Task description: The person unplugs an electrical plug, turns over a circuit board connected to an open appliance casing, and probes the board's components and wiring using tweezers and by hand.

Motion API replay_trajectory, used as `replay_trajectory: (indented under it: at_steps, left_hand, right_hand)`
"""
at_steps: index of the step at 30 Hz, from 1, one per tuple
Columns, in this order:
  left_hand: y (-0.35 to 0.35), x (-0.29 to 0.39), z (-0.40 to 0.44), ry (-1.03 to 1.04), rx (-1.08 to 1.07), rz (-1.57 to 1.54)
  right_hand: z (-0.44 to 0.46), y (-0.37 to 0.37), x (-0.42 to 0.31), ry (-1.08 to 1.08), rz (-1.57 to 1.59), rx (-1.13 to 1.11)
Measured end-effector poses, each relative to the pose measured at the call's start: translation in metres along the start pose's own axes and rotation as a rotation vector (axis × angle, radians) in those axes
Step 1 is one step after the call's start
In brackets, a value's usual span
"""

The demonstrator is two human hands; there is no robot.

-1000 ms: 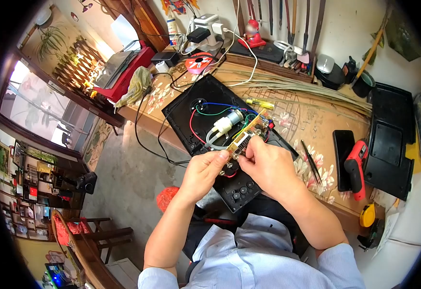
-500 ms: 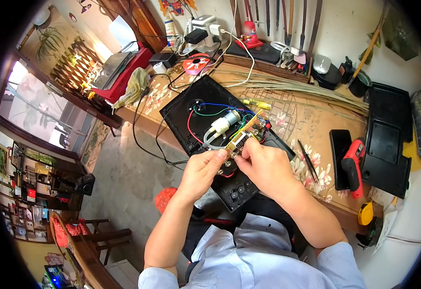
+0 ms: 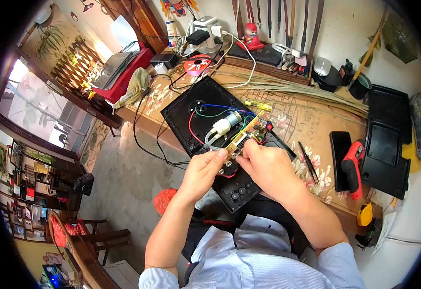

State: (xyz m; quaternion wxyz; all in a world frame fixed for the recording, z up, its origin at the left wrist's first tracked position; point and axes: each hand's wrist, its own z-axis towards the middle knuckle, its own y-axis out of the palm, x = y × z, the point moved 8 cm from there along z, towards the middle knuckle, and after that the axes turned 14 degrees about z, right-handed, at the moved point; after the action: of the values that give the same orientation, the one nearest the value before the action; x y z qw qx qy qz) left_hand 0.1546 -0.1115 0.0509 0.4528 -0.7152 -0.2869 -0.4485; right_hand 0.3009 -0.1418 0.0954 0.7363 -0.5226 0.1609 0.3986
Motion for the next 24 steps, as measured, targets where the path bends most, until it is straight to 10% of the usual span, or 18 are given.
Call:
replay_trajectory:
  at_steps: [24]
  left_hand:
    - [0.0052,-0.0004,-0.0014,0.059,0.048,0.045]
  right_hand:
    - [0.0009,0.0012,-0.0048,0.002,-0.094,0.002]
